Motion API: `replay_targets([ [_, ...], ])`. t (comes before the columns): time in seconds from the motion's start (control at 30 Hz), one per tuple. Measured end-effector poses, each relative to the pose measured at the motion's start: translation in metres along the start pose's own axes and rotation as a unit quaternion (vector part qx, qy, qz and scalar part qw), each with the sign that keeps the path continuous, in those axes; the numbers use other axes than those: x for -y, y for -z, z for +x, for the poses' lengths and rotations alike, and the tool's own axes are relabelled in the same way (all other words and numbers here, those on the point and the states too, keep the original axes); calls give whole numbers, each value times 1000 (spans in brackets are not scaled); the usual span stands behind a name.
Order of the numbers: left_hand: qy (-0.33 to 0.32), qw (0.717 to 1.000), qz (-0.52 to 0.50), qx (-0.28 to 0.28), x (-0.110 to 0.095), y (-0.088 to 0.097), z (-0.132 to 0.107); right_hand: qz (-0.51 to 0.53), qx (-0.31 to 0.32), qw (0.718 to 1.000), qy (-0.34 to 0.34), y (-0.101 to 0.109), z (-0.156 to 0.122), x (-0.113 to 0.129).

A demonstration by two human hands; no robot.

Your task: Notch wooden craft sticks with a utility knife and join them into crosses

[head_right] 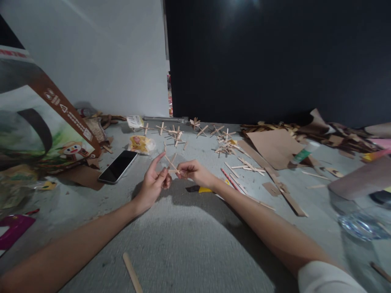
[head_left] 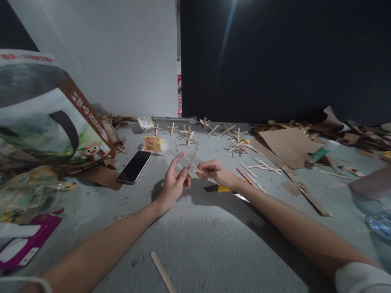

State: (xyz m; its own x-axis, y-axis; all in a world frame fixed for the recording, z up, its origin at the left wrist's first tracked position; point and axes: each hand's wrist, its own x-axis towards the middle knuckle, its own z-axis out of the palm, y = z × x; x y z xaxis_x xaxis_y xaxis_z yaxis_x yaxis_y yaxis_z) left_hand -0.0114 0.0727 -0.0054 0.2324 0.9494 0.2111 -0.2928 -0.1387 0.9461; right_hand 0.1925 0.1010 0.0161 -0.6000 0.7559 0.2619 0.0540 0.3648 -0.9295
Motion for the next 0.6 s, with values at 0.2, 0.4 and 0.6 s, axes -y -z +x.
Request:
replay_targets([
  [0.2,-9,1000,6,-16,0,0,1,14,2,1000,4,3,0,-1],
  [0.4,-7,1000,7,-22,0,-1,0,26,10,1000,9,3,1,-2],
  [0.6,-13,999,5,-37,-2,-1,0,20,-14,1000,18,-6,0,-2],
])
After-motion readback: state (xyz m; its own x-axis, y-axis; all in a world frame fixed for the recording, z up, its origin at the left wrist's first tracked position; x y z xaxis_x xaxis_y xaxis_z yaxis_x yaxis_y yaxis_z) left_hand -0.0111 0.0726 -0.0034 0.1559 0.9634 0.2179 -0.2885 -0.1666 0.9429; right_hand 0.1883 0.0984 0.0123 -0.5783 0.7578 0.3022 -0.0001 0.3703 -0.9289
